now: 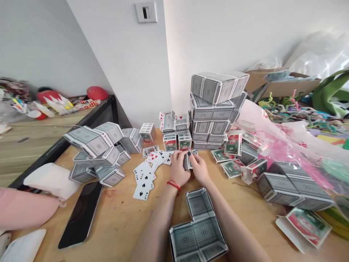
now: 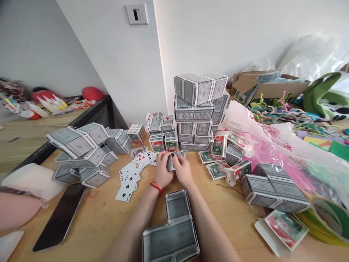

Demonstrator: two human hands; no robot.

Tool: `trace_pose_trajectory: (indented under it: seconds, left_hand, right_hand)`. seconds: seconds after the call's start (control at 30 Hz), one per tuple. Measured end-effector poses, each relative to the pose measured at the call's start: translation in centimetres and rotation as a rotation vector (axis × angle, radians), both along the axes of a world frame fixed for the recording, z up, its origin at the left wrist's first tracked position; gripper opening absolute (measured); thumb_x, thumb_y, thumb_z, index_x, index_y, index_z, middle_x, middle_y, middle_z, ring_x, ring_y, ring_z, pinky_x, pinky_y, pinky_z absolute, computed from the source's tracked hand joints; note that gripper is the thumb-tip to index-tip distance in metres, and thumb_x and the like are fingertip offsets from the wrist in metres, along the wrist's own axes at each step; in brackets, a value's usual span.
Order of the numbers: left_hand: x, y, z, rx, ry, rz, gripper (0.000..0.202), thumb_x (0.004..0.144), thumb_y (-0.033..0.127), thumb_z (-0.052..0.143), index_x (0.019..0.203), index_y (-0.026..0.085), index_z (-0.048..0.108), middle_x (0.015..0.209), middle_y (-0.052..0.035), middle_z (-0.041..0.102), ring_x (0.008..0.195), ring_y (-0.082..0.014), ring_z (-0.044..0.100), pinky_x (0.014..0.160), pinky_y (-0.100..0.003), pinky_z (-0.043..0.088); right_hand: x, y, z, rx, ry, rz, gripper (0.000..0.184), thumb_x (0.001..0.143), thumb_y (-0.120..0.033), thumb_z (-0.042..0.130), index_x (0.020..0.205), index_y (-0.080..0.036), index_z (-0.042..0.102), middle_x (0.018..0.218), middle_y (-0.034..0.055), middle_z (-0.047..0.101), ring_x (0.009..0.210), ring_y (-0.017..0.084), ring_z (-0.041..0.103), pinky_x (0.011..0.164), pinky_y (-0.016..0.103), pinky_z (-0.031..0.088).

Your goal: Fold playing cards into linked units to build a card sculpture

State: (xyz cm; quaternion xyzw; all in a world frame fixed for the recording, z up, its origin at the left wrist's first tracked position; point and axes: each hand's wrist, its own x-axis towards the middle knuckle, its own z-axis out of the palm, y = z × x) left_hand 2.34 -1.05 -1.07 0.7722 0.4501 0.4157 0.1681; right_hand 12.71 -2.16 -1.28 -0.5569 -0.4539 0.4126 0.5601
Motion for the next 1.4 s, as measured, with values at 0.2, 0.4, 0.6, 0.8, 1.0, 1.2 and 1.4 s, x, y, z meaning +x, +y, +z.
trace_pose_trajectory:
  seconds: [0.2, 0.4, 0.6, 0.8, 1.0, 1.2, 1.4]
  left_hand:
    - [0.11, 0.05, -0.03, 0.006, 0.008, -0.008, 0.046, 0.061, 0.002, 0.047, 0.103, 0.02, 0.045, 0.103, -0.0072, 0.047, 0.097, -0.0221, 0.044, 0.085, -0.039, 0.037]
    - [0.48, 0.14, -0.4, -0.017, 0.055, 0.019, 0.042, 0.062, 0.001, 0.045, 0.1, 0.019, 0.044, 0.103, -0.0077, 0.046, 0.098, -0.022, 0.042, 0.085, -0.038, 0.035]
    - [0.52, 0.12, -0.59, 0.026, 0.042, 0.002, 0.034, 0.068, 0.005, 0.046, 0.099, 0.018, 0.043, 0.104, -0.009, 0.047, 0.101, -0.0219, 0.042, 0.087, -0.038, 0.034]
    - [0.51, 0.09, -0.62, 0.047, 0.013, -0.005, 0.027, 0.074, 0.011, 0.043, 0.1, 0.018, 0.042, 0.101, -0.0084, 0.048, 0.099, -0.021, 0.042, 0.086, -0.038, 0.034]
    - [0.41, 0.04, -0.35, 0.01, -0.016, -0.012, 0.023, 0.077, 0.013, 0.041, 0.099, 0.019, 0.042, 0.099, -0.0076, 0.047, 0.094, -0.0214, 0.044, 0.083, -0.039, 0.036]
    - [0.28, 0.09, -0.32, 0.016, -0.037, -0.009, 0.024, 0.076, 0.011, 0.041, 0.098, 0.019, 0.041, 0.097, -0.0069, 0.047, 0.094, -0.0201, 0.044, 0.083, -0.037, 0.036]
    - [0.07, 0.14, -0.49, 0.04, -0.058, -0.01, 0.022, 0.078, 0.014, 0.04, 0.1, 0.019, 0.041, 0.099, -0.007, 0.047, 0.095, -0.0193, 0.043, 0.084, -0.037, 0.036]
  right_hand:
    - [-0.25, -0.18, 0.26, 0.007, -0.06, -0.021, 0.036, 0.074, -0.051, 0.049, 0.06, -0.017, 0.048, 0.058, -0.002, 0.045, 0.057, 0.012, 0.039, 0.053, 0.023, 0.033]
    - [-0.43, -0.26, 0.38, 0.026, -0.126, -0.039, 0.035, 0.074, -0.048, 0.05, 0.058, -0.018, 0.047, 0.056, -0.0024, 0.043, 0.056, 0.011, 0.038, 0.052, 0.023, 0.032]
    - [-0.53, -0.24, 0.4, 0.034, -0.151, -0.045, 0.035, 0.073, -0.049, 0.052, 0.059, -0.018, 0.045, 0.057, -0.0029, 0.042, 0.057, 0.011, 0.037, 0.054, 0.023, 0.032]
    - [-0.3, -0.08, -0.14, 0.084, -0.196, -0.051, 0.034, 0.074, -0.048, 0.052, 0.058, -0.02, 0.038, 0.061, -0.0032, 0.038, 0.061, 0.013, 0.036, 0.058, 0.025, 0.032]
    - [-0.26, 0.08, -0.45, 0.13, -0.079, 0.036, 0.033, 0.071, -0.048, 0.053, 0.063, -0.022, 0.035, 0.063, -0.0036, 0.038, 0.062, 0.013, 0.034, 0.059, 0.025, 0.033]
    - [-0.13, -0.24, 0.05, 0.091, 0.089, 0.173, 0.034, 0.071, -0.049, 0.055, 0.066, -0.021, 0.035, 0.062, -0.0052, 0.034, 0.056, 0.011, 0.031, 0.054, 0.023, 0.03]
    - [0.08, -0.31, 0.41, 0.033, 0.239, 0.251, 0.034, 0.068, -0.045, 0.061, 0.067, -0.02, 0.037, 0.061, -0.0063, 0.035, 0.053, 0.009, 0.031, 0.05, 0.021, 0.027]
